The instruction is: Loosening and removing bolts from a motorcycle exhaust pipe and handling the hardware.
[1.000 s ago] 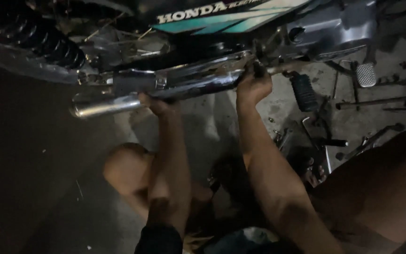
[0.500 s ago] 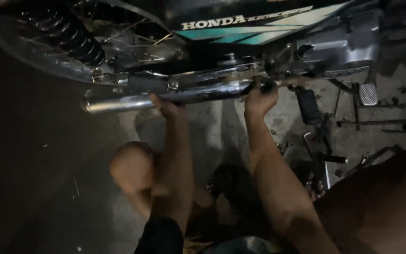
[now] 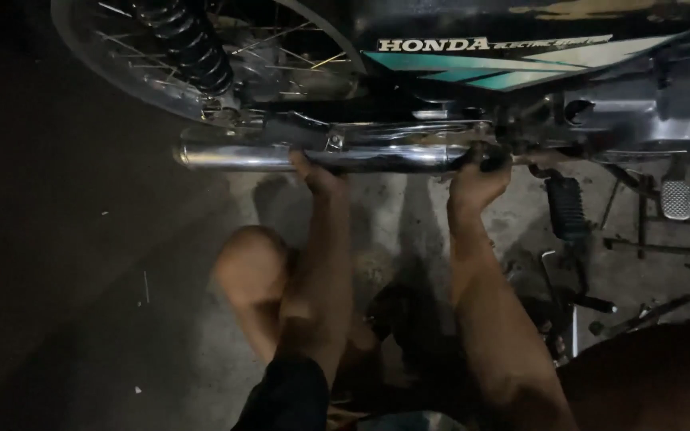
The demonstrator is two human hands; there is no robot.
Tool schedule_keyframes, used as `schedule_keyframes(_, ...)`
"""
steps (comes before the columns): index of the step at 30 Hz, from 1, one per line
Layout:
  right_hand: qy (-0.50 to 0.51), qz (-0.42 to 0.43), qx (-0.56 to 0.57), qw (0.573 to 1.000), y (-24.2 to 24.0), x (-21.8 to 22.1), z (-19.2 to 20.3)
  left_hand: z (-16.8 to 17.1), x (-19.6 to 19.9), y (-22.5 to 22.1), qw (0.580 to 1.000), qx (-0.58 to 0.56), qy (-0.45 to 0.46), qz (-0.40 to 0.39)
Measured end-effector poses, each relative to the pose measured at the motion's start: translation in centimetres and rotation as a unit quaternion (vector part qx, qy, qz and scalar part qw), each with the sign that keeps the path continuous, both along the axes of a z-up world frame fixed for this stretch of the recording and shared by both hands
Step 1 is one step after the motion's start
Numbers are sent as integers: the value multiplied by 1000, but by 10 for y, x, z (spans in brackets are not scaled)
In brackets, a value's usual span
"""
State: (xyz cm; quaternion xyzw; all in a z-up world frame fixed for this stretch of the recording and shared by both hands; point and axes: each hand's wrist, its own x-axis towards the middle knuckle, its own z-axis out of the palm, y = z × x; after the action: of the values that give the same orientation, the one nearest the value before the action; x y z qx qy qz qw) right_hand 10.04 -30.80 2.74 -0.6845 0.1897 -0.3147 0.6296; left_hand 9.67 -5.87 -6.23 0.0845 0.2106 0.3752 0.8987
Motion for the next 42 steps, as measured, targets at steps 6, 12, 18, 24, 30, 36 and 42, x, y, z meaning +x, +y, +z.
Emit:
schedule_keyframes(6,0,1,-14,1000,-9,10,-31,-21,12,9,998,-64,4,-24)
schedule_keyframes(12,-36,6,-71,997,-3,28,-60,-40,16,26,993,-117,5,2)
schedule_keyframes(18,-206,241,457,831,-50,52,-111,-3,-13,-10,990,45,-125,-37)
schedule_keyframes(24,-127,195,308,923,-23,13,-51,29,-25,-14,993,69,-90,-14)
schedule_keyframes(30,-104,153,73,980,-23,-7,-26,52,-44,-21,998,26,-42,-30)
schedule_keyframes(36,-152,178,70,970,-24,-16,-7,55,-50,-28,996,61,-43,-48)
schedule_keyframes(42,-141,94,66,983,-15,4,-39,106,-48,-28,998,18,34,-45)
